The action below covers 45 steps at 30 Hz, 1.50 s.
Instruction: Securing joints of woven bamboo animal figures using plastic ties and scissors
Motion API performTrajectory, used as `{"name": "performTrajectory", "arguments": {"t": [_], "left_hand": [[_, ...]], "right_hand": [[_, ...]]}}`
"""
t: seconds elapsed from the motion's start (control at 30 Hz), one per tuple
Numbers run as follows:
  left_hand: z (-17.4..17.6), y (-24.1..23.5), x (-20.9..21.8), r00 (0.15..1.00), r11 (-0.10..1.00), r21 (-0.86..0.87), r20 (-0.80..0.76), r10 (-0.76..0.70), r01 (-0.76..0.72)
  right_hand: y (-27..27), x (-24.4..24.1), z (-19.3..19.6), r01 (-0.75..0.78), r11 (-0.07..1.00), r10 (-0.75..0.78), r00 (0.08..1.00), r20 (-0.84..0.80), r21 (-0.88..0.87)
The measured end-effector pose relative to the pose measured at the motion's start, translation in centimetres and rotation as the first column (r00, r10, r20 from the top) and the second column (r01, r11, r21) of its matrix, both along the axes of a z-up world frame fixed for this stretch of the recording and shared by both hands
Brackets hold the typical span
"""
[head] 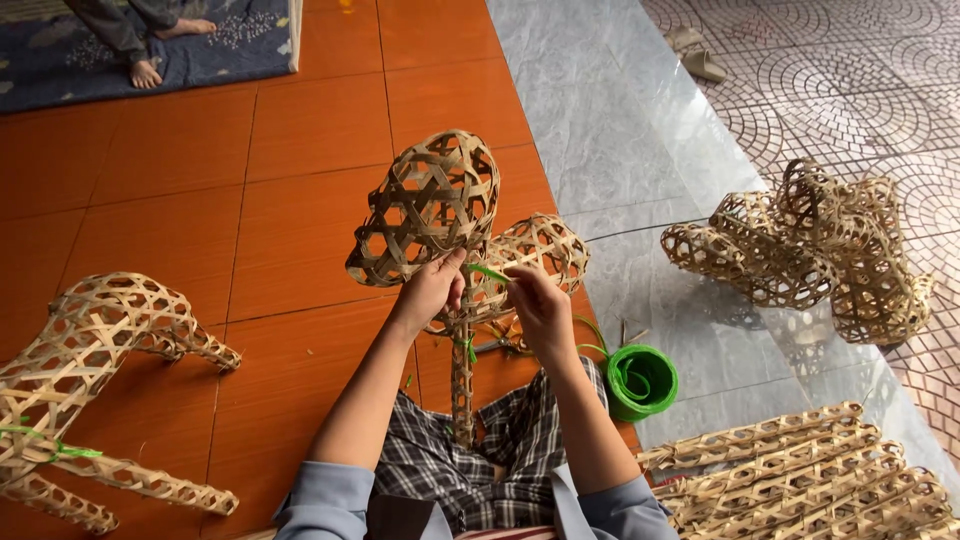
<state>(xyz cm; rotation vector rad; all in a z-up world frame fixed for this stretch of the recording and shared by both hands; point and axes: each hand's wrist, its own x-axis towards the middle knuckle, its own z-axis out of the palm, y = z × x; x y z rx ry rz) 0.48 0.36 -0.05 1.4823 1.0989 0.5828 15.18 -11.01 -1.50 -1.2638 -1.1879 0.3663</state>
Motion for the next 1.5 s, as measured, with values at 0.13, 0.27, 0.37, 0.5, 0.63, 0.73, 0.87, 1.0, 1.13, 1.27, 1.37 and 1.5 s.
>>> {"name": "performTrajectory", "arguments": {"t": [0.13, 0.27, 0.37, 0.5, 0.63, 0.73, 0.87, 1.0, 1.13, 1.27, 1.37, 1.5], "left_hand": [[1.0, -0.4, 0.1, 1.000, 1.000, -0.009, -0.018, 0.000, 0.000], [1.2, -0.8, 0.4, 0.994, 1.000, -0.002, -0.101, -0.026, 0.026], [2.2, -1.5, 0.1, 0.994, 0.999, -0.019, -0.101, -0.040, 0.039], [2.4, -1.8, 0.4, 0.977, 0.991, 0.092, -0.199, -0.074, 0.094], [5.2, -3.2, 0.1, 0.946, 0.984, 0.106, -0.309, -0.104, 0.143], [5.3, -3.8, -0.2, 0.969, 0.975, 0.201, -0.245, -0.043, 0.094], [5.4, -3.2, -0.4, 0.970, 0.945, 0.310, -0.240, -0.026, 0.102], [7.0, -3.2, 0.5, 0.942, 0.877, 0.477, -0.317, 0.106, 0.062], [-1.8, -1.0, -0.7, 0.928, 0.849, 0.528, -0.328, 0.179, 0.023], [-5.3, 0.4, -1.1, 0.883, 0.154, 0.988, -0.053, 0.466, -0.022], [-7.2, 0.9, -1.1, 0.870, -0.108, 0.994, 0.064, 0.489, -0.012], [-6.7, 0.3, -0.8, 0.888, -0.161, 0.981, 0.169, 0.427, -0.109]], "right_hand": [[0.4, 0.6, 0.3, 0.089, 0.996, -0.089, 0.996, 0.015, -0.032], [1.9, 0.8, -1.5, 0.239, 0.967, -0.251, 0.945, 0.207, 0.084], [3.9, 0.7, -3.3, 0.295, 0.942, -0.333, 0.886, 0.324, 0.160], [6.2, -0.5, -4.2, 0.342, 0.924, -0.383, 0.828, 0.409, 0.174], [4.7, -3.4, -0.3, 0.241, 0.970, -0.243, 0.967, 0.077, 0.038], [4.6, -3.8, -0.4, 0.025, 0.999, -0.017, 0.963, -0.268, 0.027], [5.8, -2.8, -1.6, -0.463, 0.878, 0.362, 0.480, -0.799, 0.120], [7.1, -3.1, -3.4, -0.368, 0.923, 0.310, 0.547, -0.778, 0.109], [6.7, -3.3, -2.4, -0.299, 0.948, 0.271, 0.576, -0.771, 0.109], [5.7, -3.4, -0.5, -0.222, 0.972, 0.211, 0.709, -0.673, 0.070], [5.1, -3.4, 0.1, -0.087, 0.996, 0.078, 0.911, -0.406, -0.003], [5.5, -3.5, -0.9, 0.038, 0.999, -0.033, 0.986, -0.164, 0.023]]}}
